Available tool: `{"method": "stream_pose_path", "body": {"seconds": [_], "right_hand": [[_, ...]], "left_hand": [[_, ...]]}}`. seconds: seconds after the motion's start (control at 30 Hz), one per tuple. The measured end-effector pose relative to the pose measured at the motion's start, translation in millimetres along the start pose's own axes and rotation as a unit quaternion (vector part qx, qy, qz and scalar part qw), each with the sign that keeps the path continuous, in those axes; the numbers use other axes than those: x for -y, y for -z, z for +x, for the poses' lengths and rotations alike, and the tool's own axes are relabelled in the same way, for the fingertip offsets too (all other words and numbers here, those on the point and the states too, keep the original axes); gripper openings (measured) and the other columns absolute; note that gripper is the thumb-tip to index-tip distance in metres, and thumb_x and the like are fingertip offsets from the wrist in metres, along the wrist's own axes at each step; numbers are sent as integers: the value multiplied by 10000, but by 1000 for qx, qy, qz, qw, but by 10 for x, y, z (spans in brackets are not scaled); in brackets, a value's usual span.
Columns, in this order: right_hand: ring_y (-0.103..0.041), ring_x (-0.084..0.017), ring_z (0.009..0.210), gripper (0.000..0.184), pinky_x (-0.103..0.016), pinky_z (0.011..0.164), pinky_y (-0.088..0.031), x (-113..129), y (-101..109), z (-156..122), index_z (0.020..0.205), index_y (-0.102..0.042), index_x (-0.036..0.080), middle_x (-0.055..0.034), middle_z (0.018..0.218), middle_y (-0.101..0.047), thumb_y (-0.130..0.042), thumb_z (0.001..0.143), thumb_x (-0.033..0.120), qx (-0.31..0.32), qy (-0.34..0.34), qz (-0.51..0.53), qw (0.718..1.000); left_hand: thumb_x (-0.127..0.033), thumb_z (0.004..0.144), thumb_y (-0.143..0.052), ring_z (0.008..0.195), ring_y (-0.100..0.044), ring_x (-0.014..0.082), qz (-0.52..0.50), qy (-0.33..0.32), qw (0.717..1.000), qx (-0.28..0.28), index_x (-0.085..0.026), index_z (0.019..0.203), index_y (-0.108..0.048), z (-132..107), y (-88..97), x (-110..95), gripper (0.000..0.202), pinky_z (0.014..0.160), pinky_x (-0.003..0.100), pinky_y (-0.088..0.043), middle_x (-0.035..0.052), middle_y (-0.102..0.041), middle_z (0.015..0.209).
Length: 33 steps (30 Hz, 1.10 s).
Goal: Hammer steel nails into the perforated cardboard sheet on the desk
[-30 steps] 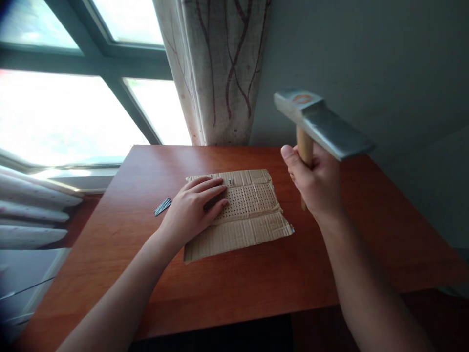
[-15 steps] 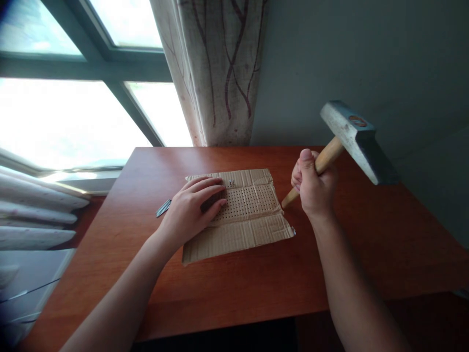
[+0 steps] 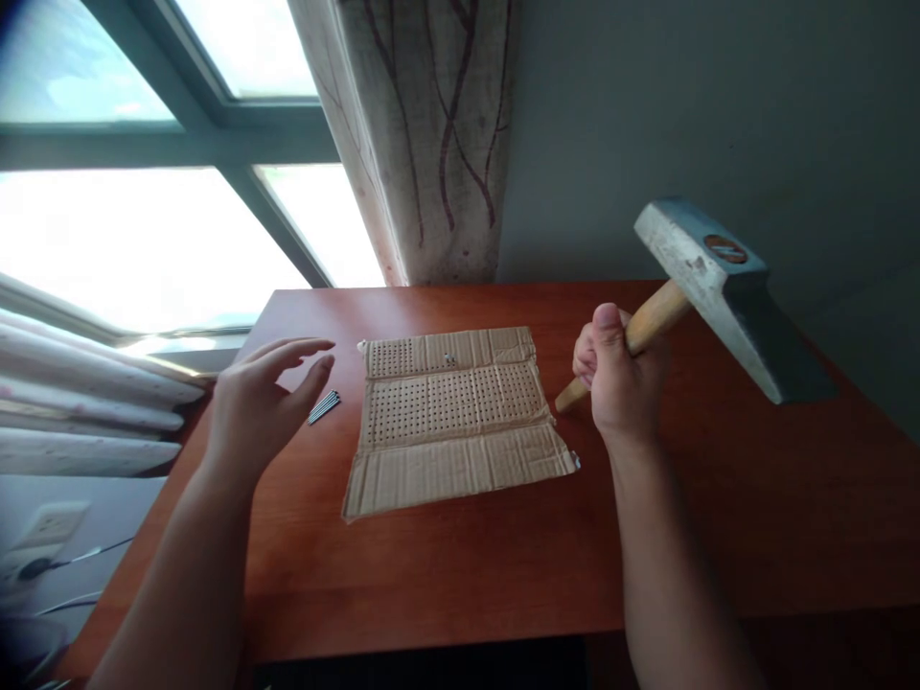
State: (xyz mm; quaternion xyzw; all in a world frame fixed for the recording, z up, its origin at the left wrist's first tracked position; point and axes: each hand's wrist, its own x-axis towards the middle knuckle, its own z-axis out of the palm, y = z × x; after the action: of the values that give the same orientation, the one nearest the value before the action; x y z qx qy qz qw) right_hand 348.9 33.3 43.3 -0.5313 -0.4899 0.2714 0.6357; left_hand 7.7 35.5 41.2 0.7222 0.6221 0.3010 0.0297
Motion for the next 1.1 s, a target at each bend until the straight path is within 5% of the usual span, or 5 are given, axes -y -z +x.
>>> {"method": "stream_pose_path", "body": {"seconds": [0.27, 0.63, 1.1], "right_hand": [[-275, -94, 375, 587, -283, 389, -204, 1, 8, -42, 572, -295, 249, 66, 469, -269, -608, 871, 645, -12, 9, 21, 1000], [-299, -104, 393, 616, -289, 390, -225, 4, -5, -68, 569, -277, 258, 56, 476, -278, -551, 857, 728, -2, 1, -12, 1000], [-293, -103, 401, 551, -291, 402, -198, 3, 13, -89, 573, -313, 250, 50, 486, -288, -581, 914, 590, 18, 15, 34, 999]], "left_hand": [[-410, 943, -506, 756, -657, 198, 192, 34, 965, 178, -249, 891, -721, -312, 1, 259, 273, 591, 288, -367, 36, -715, 910], [-393, 981, -448, 800, -669, 217, 280, 28, 940, 191, -252, 988, -730, -422, -48, 230, 315, 556, 288, -345, 65, -719, 1040], [-409, 999, -412, 818, -669, 224, 284, 34, 935, 208, -269, 1013, -726, -416, -81, 236, 344, 555, 288, -327, 59, -711, 1053]]}}
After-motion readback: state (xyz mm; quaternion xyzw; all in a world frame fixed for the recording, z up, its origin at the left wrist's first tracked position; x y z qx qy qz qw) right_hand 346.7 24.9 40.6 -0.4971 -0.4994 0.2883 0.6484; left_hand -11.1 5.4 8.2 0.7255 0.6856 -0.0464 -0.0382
